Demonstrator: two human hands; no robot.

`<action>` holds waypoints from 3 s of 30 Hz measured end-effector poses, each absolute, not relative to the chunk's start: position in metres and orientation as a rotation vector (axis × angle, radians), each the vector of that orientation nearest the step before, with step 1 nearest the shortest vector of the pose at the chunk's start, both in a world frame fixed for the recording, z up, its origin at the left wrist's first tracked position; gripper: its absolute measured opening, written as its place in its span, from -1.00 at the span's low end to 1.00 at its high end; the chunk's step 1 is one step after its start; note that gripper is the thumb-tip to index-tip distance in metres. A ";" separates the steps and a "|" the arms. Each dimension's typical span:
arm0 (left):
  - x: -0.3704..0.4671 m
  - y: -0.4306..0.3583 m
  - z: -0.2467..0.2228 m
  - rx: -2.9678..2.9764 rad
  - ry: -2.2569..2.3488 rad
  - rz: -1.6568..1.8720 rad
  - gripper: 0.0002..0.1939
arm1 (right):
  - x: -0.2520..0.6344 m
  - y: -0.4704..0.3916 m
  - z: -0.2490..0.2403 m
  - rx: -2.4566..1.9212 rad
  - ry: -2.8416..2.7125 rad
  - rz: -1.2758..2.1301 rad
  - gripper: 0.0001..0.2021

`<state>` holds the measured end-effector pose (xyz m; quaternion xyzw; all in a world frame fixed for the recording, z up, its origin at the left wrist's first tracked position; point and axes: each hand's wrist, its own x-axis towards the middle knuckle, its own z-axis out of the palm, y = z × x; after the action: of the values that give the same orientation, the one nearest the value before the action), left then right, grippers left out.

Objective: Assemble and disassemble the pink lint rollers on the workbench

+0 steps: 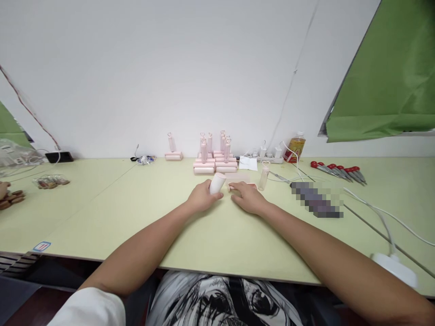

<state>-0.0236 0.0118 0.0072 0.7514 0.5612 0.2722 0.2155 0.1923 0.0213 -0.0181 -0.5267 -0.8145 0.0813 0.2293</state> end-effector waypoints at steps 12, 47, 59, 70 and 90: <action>-0.026 0.017 0.004 2.023 1.528 0.827 -0.57 | 0.191 0.008 0.001 -1.001 -2.116 0.161 -0.71; -0.029 0.026 0.008 1.524 1.151 0.946 -0.60 | 0.200 0.013 -0.002 -1.204 -1.942 0.859 -0.62; -0.022 0.008 0.011 1.634 0.877 0.635 -0.47 | 0.194 0.011 -0.002 -1.059 -1.717 1.237 -0.57; -0.026 0.001 0.027 1.664 0.869 0.480 -0.57 | 0.191 0.007 0.000 -0.979 -1.675 1.348 -0.57; -0.037 0.004 0.027 2.207 1.005 0.347 -0.57 | 0.195 -0.002 0.010 -1.039 -1.566 1.735 -0.62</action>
<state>-0.0371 0.0043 0.0271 0.8475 0.3859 0.1331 0.3392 0.1952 -0.0016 0.0098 -0.3891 -0.5863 0.6496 0.2880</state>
